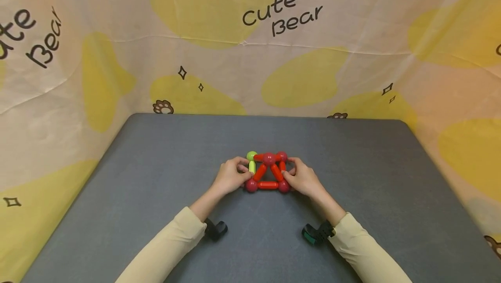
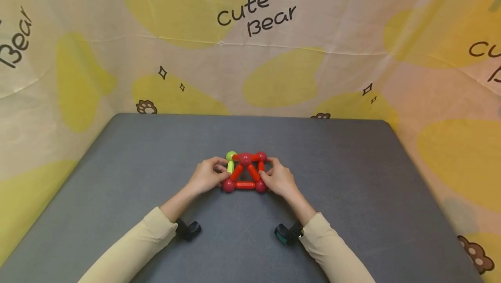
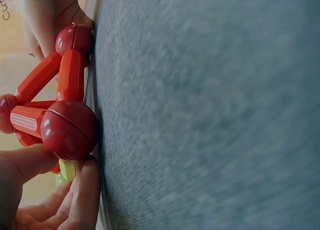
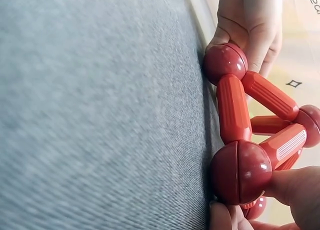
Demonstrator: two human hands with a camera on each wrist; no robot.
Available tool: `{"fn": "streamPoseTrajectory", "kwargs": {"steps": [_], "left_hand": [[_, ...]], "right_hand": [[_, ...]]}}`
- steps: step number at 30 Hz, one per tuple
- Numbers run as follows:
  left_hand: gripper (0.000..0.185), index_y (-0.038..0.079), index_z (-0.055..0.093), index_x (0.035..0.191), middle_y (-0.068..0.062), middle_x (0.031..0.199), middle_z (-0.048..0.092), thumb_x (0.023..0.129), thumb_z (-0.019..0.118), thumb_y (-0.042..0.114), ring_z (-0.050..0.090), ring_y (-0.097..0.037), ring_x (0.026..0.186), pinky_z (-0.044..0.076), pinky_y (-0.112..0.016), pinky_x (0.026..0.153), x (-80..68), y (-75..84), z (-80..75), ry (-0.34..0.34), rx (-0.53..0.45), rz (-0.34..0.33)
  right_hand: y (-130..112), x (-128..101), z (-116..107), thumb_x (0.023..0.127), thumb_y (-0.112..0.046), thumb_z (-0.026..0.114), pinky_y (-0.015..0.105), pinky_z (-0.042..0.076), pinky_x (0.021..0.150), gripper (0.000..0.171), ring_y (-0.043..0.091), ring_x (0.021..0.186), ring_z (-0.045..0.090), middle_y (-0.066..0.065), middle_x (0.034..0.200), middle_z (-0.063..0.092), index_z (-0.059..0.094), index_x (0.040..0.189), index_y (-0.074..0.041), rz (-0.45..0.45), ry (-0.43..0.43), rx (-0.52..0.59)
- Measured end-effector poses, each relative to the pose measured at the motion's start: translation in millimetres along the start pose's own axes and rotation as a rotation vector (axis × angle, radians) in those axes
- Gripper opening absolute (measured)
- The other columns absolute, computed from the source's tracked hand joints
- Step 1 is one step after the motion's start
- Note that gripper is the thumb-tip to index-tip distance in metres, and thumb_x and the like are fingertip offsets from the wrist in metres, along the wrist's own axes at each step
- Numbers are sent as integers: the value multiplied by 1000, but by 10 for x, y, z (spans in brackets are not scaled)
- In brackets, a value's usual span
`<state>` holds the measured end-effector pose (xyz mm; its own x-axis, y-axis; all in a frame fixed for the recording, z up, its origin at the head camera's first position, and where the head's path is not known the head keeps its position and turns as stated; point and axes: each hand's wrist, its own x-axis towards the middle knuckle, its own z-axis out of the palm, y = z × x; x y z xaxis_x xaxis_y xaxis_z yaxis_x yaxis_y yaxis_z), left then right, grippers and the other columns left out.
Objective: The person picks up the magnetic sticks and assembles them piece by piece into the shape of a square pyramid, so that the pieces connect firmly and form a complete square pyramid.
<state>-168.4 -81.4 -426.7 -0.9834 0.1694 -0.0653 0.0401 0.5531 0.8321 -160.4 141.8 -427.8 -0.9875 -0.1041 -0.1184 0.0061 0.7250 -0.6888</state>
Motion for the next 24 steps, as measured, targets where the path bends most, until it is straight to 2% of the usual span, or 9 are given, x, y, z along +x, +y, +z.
{"fn": "streamPoseTrajectory", "kwargs": {"steps": [11,24], "left_hand": [[35,3,62,109,-6,81,69,76,69,12,62,-12,50,51,-25,49,187,9,-38,3,15,-29],[36,4,62,110,-7,83,70,77,70,13,63,-12,52,52,-25,50,283,-6,-18,4,1,-41]], "right_hand": [[-16,152,-30,87,-22,59,24,46,53,54,10,51,59,9,83,68,41,131,2,14,-2,18],[0,235,-46,87,-24,58,24,46,52,54,10,51,60,10,84,68,42,132,1,30,-15,14]]}}
